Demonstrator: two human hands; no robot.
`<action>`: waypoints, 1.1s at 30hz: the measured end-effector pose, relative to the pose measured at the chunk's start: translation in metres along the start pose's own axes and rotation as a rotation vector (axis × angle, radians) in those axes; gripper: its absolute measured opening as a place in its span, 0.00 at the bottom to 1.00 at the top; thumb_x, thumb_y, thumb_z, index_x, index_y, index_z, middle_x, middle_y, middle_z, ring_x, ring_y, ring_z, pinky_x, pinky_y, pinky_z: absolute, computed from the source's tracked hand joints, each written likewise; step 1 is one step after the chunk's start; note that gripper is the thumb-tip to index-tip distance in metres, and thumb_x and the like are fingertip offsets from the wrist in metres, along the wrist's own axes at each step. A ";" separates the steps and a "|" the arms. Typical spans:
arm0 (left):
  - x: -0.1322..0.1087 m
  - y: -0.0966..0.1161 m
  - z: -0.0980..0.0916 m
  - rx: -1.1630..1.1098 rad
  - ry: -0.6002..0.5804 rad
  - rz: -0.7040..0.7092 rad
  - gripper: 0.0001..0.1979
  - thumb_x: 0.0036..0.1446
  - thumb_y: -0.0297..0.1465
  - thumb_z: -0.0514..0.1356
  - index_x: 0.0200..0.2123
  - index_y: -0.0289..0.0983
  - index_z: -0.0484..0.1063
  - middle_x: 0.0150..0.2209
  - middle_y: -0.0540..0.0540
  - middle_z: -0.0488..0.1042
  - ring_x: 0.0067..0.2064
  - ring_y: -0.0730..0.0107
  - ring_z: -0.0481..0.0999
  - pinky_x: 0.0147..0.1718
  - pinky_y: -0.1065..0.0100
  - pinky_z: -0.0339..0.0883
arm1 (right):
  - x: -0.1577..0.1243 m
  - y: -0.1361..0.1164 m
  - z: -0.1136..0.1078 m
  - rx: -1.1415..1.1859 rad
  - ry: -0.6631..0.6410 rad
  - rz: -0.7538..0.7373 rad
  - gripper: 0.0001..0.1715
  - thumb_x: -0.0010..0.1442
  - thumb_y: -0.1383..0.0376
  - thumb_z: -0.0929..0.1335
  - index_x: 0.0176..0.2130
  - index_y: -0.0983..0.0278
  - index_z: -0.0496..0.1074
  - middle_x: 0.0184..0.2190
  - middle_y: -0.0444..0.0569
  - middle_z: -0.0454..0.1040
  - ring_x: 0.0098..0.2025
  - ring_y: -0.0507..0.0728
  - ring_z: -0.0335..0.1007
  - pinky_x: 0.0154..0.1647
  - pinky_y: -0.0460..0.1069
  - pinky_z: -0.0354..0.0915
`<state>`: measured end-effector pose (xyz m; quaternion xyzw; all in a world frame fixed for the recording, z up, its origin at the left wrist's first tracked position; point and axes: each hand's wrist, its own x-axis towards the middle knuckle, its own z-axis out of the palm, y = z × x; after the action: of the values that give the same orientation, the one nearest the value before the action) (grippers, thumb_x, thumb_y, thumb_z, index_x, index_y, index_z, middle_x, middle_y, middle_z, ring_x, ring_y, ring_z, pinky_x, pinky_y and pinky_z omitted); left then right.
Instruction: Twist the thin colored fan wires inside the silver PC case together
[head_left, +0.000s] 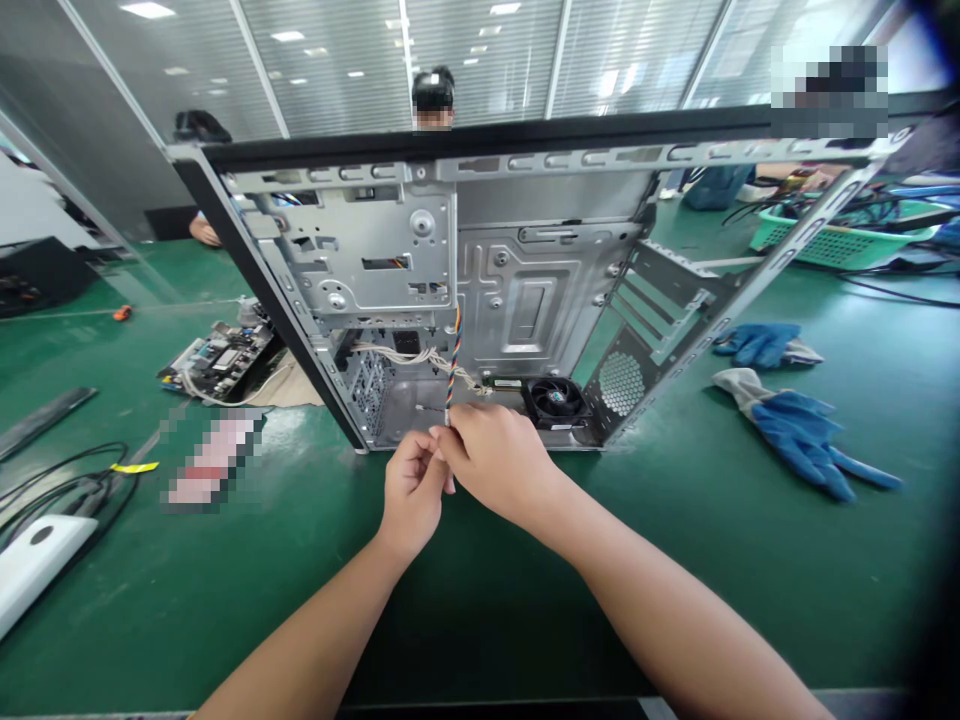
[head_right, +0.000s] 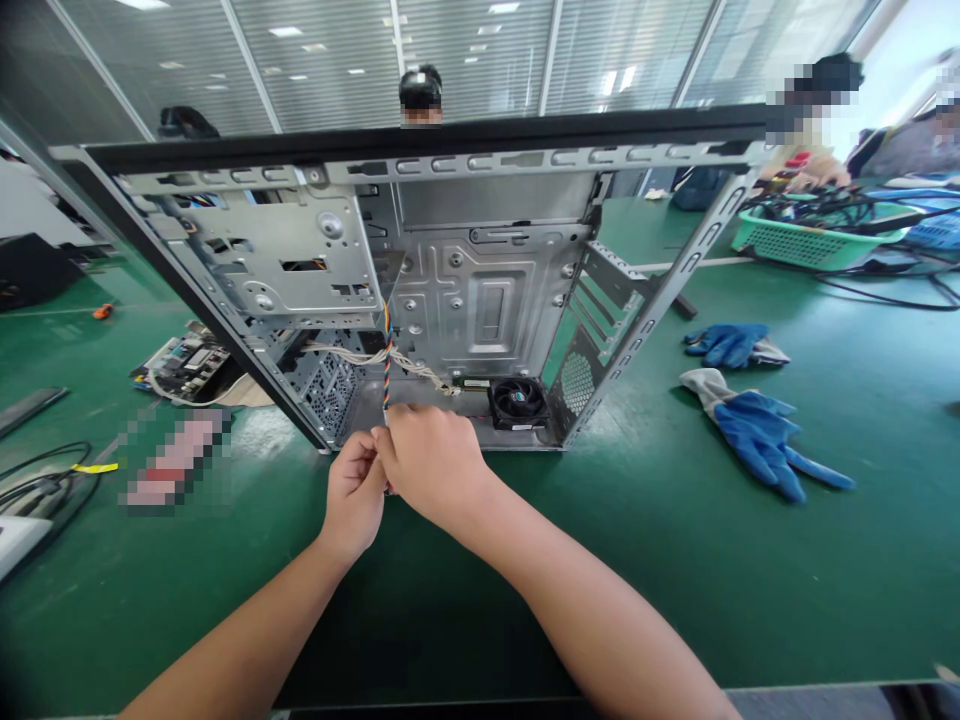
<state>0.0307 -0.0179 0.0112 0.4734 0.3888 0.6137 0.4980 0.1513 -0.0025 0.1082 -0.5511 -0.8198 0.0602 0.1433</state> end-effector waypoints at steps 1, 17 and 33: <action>0.000 0.000 0.000 -0.010 0.004 0.000 0.12 0.57 0.36 0.62 0.30 0.36 0.64 0.22 0.54 0.66 0.20 0.80 0.65 0.21 0.76 0.59 | 0.000 0.000 0.000 -0.002 -0.002 0.001 0.17 0.66 0.60 0.59 0.36 0.65 0.73 0.29 0.50 0.76 0.30 0.56 0.73 0.27 0.48 0.55; 0.000 0.001 0.000 -0.006 -0.049 0.017 0.11 0.62 0.36 0.57 0.30 0.37 0.62 0.20 0.55 0.66 0.21 0.80 0.65 0.21 0.76 0.56 | -0.001 0.000 -0.001 0.035 0.004 -0.007 0.15 0.64 0.60 0.60 0.36 0.64 0.72 0.28 0.48 0.75 0.28 0.54 0.70 0.26 0.48 0.50; 0.000 0.002 0.000 0.047 -0.034 0.063 0.09 0.61 0.34 0.59 0.31 0.36 0.64 0.21 0.55 0.66 0.21 0.80 0.66 0.22 0.77 0.59 | -0.002 0.000 -0.002 0.085 0.028 0.015 0.13 0.63 0.61 0.61 0.32 0.64 0.71 0.27 0.47 0.74 0.27 0.54 0.69 0.24 0.48 0.47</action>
<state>0.0304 -0.0186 0.0126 0.5073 0.3796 0.6117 0.4737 0.1527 -0.0041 0.1093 -0.5512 -0.8104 0.0884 0.1779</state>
